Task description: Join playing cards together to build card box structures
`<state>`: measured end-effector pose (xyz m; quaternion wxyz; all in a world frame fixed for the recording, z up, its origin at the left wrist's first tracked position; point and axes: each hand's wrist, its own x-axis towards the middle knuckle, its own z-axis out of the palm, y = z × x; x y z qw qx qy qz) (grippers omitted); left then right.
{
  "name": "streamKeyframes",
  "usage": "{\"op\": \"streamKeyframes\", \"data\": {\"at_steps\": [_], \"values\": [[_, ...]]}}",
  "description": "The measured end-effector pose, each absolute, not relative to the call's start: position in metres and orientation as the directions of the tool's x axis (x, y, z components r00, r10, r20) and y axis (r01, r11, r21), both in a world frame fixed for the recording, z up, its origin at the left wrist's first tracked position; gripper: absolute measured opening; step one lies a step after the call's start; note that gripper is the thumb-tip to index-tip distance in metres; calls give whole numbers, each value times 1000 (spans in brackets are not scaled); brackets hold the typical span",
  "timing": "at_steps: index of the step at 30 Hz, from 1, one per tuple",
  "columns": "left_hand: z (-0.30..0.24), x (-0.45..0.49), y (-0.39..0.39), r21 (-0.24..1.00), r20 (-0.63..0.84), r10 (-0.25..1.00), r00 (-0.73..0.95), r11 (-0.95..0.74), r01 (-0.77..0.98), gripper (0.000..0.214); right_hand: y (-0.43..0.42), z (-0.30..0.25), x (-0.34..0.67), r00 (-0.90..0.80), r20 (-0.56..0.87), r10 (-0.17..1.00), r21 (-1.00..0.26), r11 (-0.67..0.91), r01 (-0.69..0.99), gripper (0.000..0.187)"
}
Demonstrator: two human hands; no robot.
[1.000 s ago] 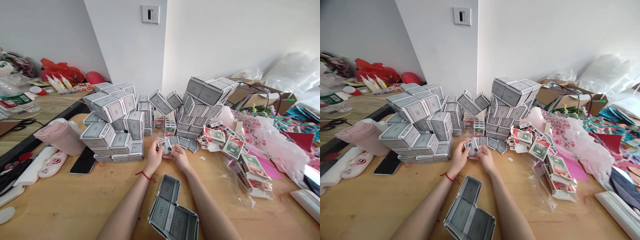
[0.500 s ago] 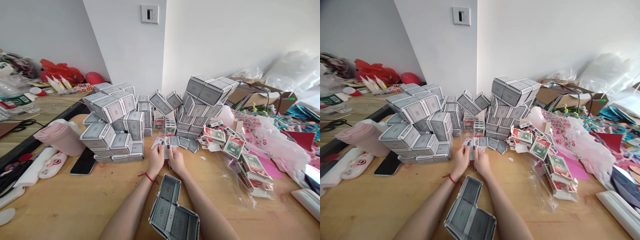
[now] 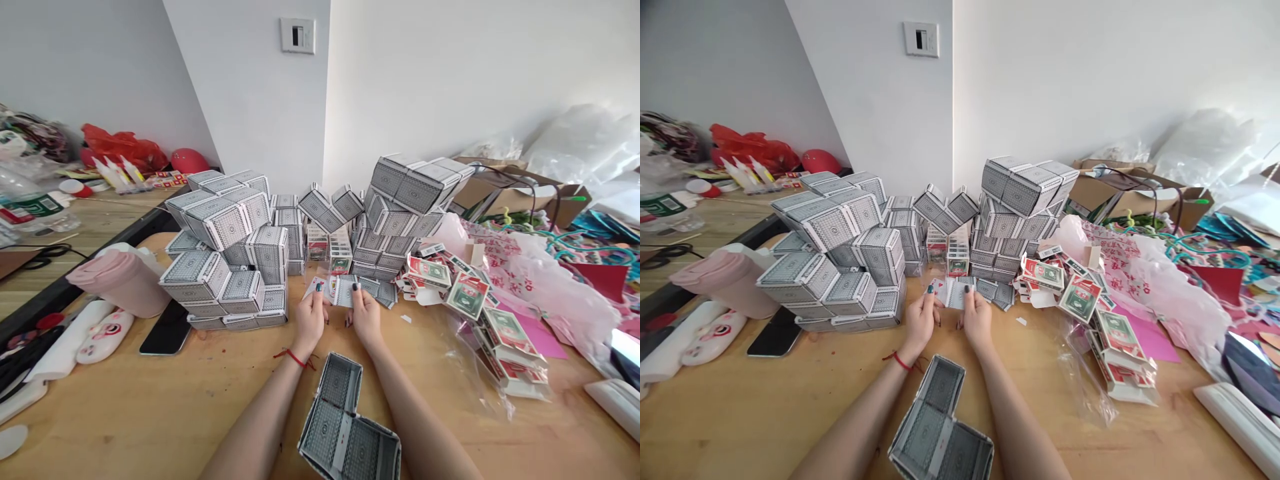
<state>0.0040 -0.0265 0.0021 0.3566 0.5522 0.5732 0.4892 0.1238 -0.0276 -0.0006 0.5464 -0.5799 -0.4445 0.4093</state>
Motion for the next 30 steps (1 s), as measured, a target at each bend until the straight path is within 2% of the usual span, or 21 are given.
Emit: {"op": "streamKeyframes", "data": {"at_steps": [3,5,7,9,11,14,19,26,30], "values": [[1,-2,-26,764,378,917,-127,-231,603,16,-21,-1,138,402,-4,916,-998,-28,54,38],[-1,-4,-25,658,464,880,-101,-267,704,5,-20,-1,143,456,-12,890,-998,-36,44,53],[-4,-4,-24,621,486,871,-76,-283,731,21,-21,0,142,484,0,875,-999,-25,45,75],[-7,-4,-23,625,480,876,-53,-299,721,33,-23,0,140,488,25,872,-998,-5,61,86],[-9,-3,-22,644,472,881,-41,-313,698,37,-25,1,137,476,44,878,-997,9,77,81],[-11,-4,-21,671,465,884,-50,-315,671,37,-25,-2,136,437,51,898,-996,16,83,64],[-10,-2,-21,681,477,873,-104,-293,671,39,-22,-13,134,264,70,962,-986,27,163,37],[-3,7,-26,733,490,865,-105,-344,587,41,-20,-20,133,120,155,981,-933,106,345,27],[-5,5,-25,745,479,867,-142,-316,587,34,-23,-16,131,11,265,964,-795,212,568,29]]}}
